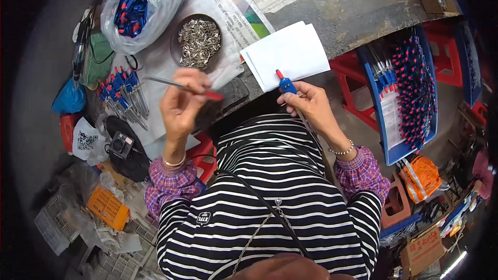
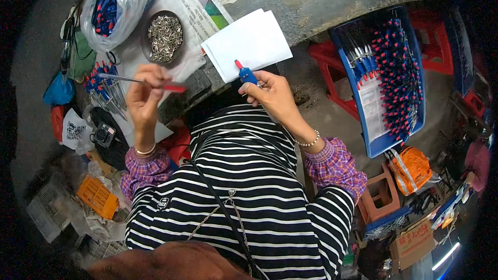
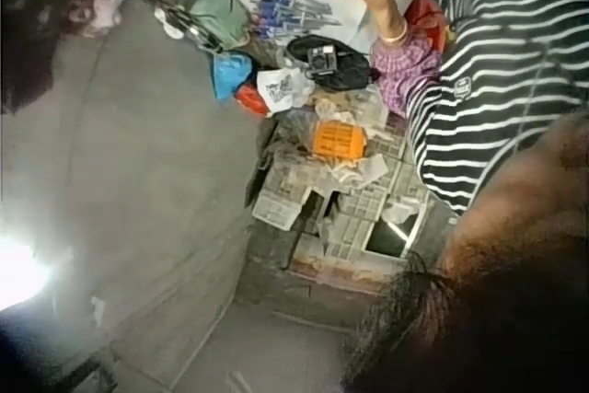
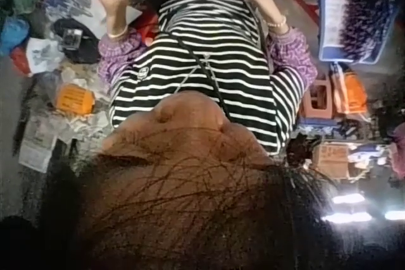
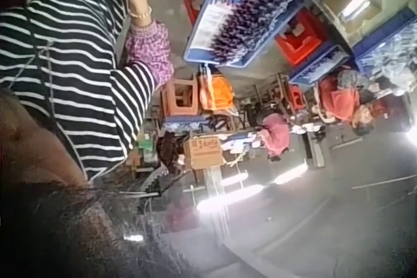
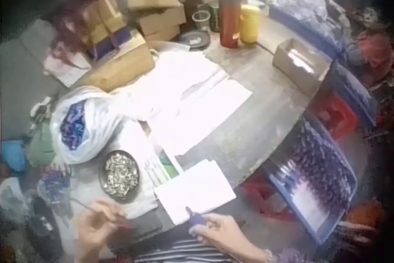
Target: Manually assembling small metal components and pins into blue plastic housings at a workstation.
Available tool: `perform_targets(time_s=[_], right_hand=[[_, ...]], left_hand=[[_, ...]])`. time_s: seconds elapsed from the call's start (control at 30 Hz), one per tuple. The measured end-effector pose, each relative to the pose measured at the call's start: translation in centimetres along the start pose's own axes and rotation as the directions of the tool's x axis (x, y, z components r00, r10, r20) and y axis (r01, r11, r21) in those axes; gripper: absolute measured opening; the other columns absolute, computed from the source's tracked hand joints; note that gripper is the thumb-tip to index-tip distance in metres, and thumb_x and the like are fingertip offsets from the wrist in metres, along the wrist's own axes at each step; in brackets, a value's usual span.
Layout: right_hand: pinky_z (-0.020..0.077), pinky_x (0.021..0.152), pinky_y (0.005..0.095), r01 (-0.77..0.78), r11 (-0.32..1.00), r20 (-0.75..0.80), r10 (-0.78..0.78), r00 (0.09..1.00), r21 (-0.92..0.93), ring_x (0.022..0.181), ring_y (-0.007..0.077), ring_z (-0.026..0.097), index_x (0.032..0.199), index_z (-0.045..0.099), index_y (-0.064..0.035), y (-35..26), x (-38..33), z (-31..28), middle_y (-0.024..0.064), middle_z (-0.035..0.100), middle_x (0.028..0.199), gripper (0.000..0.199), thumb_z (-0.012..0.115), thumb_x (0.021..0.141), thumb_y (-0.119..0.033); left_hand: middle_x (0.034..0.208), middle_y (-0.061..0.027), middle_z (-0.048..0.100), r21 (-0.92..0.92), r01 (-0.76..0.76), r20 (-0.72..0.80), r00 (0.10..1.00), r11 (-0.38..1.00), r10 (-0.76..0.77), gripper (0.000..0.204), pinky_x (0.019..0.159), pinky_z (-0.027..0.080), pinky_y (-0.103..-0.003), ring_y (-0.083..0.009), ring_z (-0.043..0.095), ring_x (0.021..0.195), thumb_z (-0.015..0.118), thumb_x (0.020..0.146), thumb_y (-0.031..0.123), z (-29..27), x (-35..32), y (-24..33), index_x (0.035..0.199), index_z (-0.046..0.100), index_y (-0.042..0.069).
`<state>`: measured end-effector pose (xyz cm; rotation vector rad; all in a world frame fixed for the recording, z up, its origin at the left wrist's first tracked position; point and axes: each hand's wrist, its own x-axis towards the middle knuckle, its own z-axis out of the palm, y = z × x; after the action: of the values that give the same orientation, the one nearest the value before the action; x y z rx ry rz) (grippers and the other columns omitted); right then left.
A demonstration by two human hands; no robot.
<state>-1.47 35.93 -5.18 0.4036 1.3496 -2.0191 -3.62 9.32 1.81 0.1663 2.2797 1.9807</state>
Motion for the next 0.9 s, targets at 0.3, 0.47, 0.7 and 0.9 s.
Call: perform_targets(time_s=[0.3,0.47,0.7,0.9], right_hand=[[0.0498,0.053,0.021,0.002,0.996,0.054,-0.006,0.999,0.087,0.059,0.0094,0.059,0.098,0.06,0.0054,0.5,0.7,0.8,0.0104,0.066,0.082,0.018,0.059,0.089,-0.01],[0.049,0.051,0.0209,0.012,0.994,0.053,-0.017,0.998,0.11,0.056,0.0091,0.059,0.098,0.061,0.0052,0.7,0.7,0.8,0.0106,0.066,0.081,0.019,0.059,0.089,-0.011],[0.0482,0.046,0.0196,0.027,0.988,0.033,-0.032,0.999,0.151,0.053,0.0087,0.058,0.095,0.063,0.0058,0.9,1.0,0.9,0.0074,0.065,0.075,0.017,0.062,0.086,-0.009],[0.0487,0.048,0.0205,0.036,0.993,0.031,-0.04,0.999,0.116,0.054,0.0091,0.059,0.095,0.061,0.0053,0.8,0.8,0.9,0.0062,0.064,0.071,0.016,0.06,0.086,-0.008]], left_hand=[[0.104,-0.0141,0.051,0.165,-0.196,0.238,0.959,0.967,0.154,0.018,0.083,0.047,-0.029,-0.0222,0.056,0.098,0.056,0.077,-0.013,5.4,3.5,-1.4,0.088,0.051,0.0],[0.107,-0.0193,0.056,0.179,-0.154,0.344,0.935,0.972,0.085,0.019,0.086,0.047,-0.035,-0.0274,0.059,0.097,0.054,0.078,-0.013,5.5,3.5,-1.6,0.093,0.049,-0.002],[0.092,-0.0213,0.058,0.009,-0.473,0.415,0.803,0.881,0.427,0.021,0.087,0.048,-0.053,-0.0349,0.061,0.089,0.048,0.076,-0.014,7.8,2.6,-0.6,0.092,0.049,-0.001],[0.09,-0.0213,0.058,-0.038,-0.434,0.367,0.831,0.9,0.417,0.023,0.083,0.049,-0.05,-0.0337,0.061,0.083,0.052,0.072,-0.013,8.2,3.2,-0.2,0.091,0.048,0.0]])
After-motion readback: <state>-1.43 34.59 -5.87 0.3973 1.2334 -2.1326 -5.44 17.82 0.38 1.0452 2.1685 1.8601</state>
